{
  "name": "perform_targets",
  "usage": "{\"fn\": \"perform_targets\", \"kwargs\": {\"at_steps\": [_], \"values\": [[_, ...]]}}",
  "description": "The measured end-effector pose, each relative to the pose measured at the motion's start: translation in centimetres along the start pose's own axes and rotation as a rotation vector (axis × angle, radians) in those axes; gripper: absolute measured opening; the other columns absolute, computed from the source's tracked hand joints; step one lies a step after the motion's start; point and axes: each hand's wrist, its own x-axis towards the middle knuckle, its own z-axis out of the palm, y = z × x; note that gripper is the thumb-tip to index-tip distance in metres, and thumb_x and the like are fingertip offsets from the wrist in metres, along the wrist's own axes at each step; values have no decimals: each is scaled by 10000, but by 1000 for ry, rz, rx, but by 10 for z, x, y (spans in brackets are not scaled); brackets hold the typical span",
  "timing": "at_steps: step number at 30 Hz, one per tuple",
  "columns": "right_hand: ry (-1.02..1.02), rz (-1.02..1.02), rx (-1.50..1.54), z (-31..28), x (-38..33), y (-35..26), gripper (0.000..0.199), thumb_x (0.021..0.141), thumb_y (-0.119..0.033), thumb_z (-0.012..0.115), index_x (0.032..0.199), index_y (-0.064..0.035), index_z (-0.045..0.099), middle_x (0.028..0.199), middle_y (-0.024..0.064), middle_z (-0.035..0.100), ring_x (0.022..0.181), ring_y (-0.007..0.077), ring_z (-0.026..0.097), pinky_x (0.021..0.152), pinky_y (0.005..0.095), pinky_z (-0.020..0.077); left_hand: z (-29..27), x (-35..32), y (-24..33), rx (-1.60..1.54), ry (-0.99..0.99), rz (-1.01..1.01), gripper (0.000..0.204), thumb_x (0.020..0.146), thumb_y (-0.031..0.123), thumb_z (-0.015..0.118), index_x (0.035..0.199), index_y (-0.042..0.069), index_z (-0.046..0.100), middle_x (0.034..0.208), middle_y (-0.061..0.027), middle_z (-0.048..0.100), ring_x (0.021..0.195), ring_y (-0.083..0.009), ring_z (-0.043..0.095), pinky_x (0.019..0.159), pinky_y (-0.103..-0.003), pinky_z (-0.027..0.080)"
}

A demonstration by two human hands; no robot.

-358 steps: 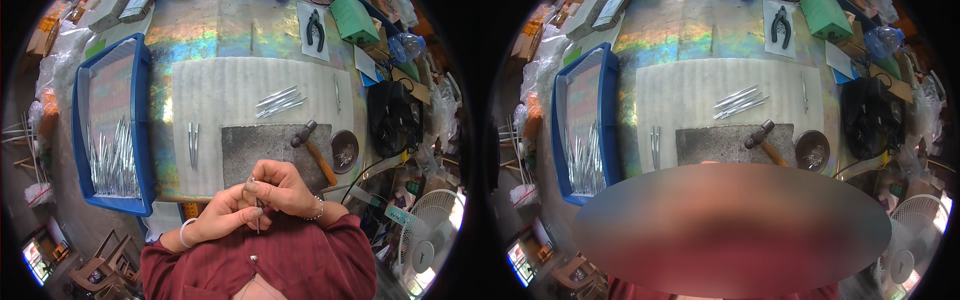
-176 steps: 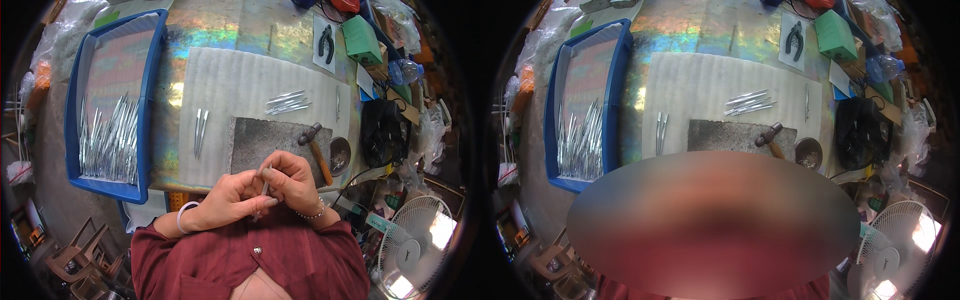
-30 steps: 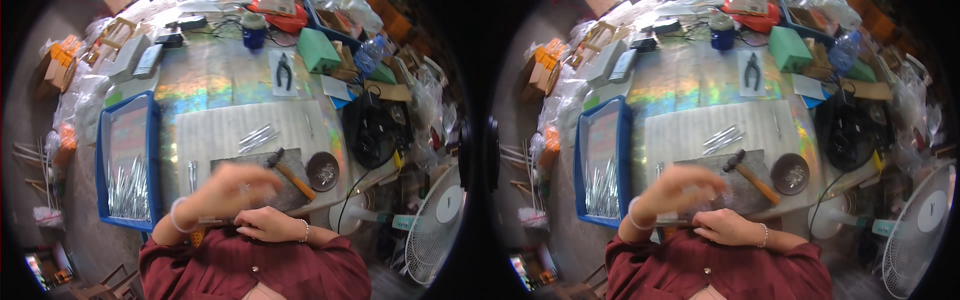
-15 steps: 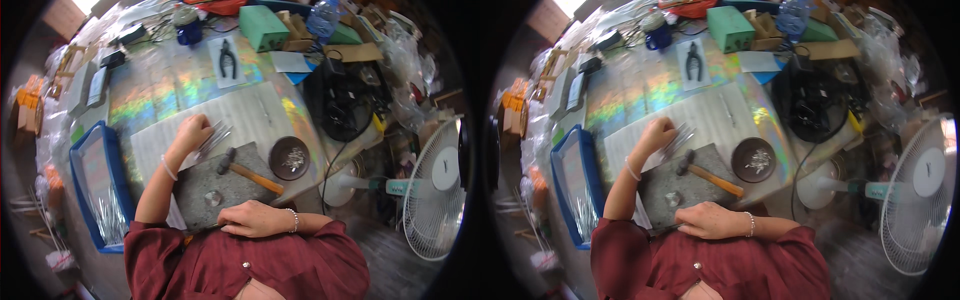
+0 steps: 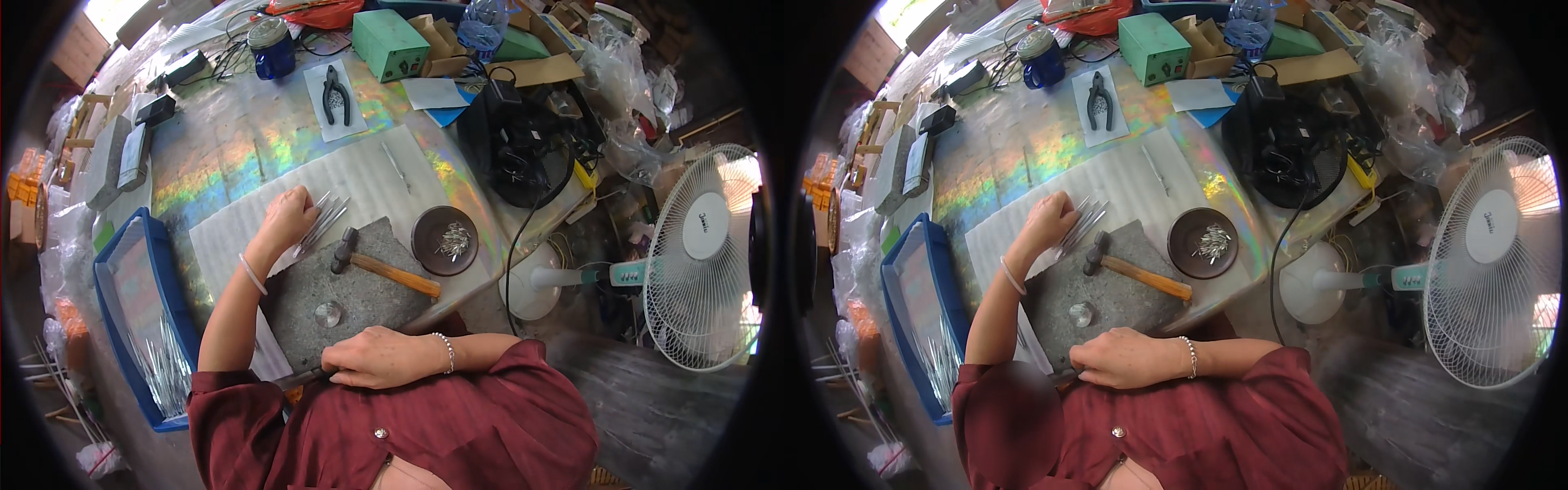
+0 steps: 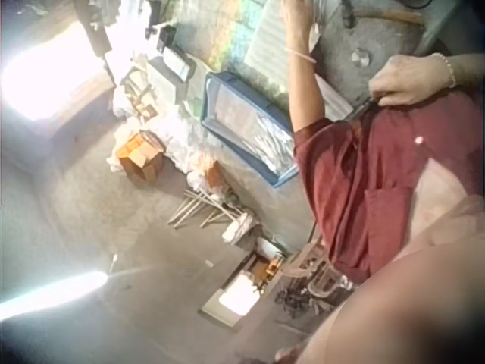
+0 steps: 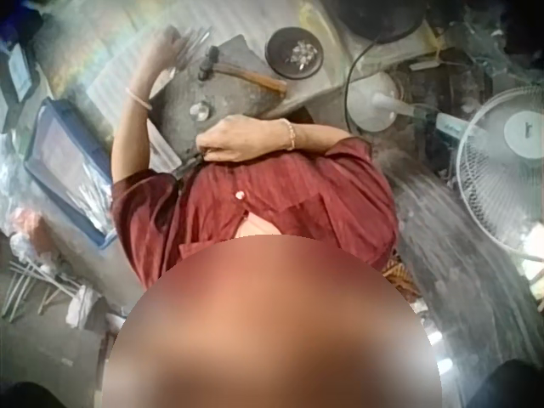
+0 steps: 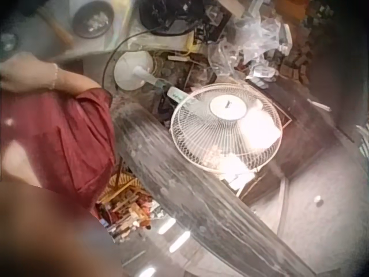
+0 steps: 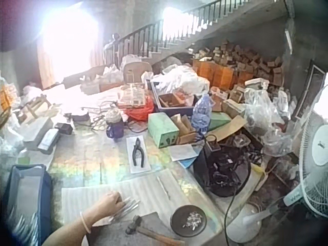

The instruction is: Stamping and marking metal strips using a hammer and a metal stamp on an anvil.

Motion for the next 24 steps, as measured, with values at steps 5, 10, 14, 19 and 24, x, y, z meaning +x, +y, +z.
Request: {"fn": "perform_targets", "kwargs": {"at_steps": [5,10,14,19,24], "values": [[57,-44,-25,2,-3,-5,192,849,-161,595,975,-44,508,807,129,592,745,324,604,624,407,476,-18,-16,7,-135,211,59,172,806,137,622,795,-12,535,748,-162,610,716,-284,602,658,-363,469],[570,172,700,-12,-5,-7,280,877,-96,598,1121,-22,482,814,49,578,699,109,590,577,253,462,-66,-95,63,-659,440,-25,113,813,24,640,805,-10,532,695,-19,553,635,-74,513,585,-221,432],[689,87,898,-26,3,-7,325,896,-39,573,1197,-53,451,922,19,574,647,21,512,531,156,418,-47,-155,85,-624,489,100,118,759,-59,643,825,-9,558,721,-53,583,659,-101,549,622,-238,457],[499,97,925,-22,7,-4,210,896,-45,584,1089,-19,507,821,30,580,612,23,505,493,153,406,-25,-188,93,-744,327,65,125,753,-77,643,833,-24,563,739,-59,576,656,-112,554,617,-228,447],[506,72,970,-12,6,-3,89,917,-45,549,994,-5,528,773,55,593,536,39,499,467,168,399,-30,-206,90,-1112,340,-38,158,777,-74,628,916,-31,566,911,-116,569,741,-153,584,673,-247,479]]}}
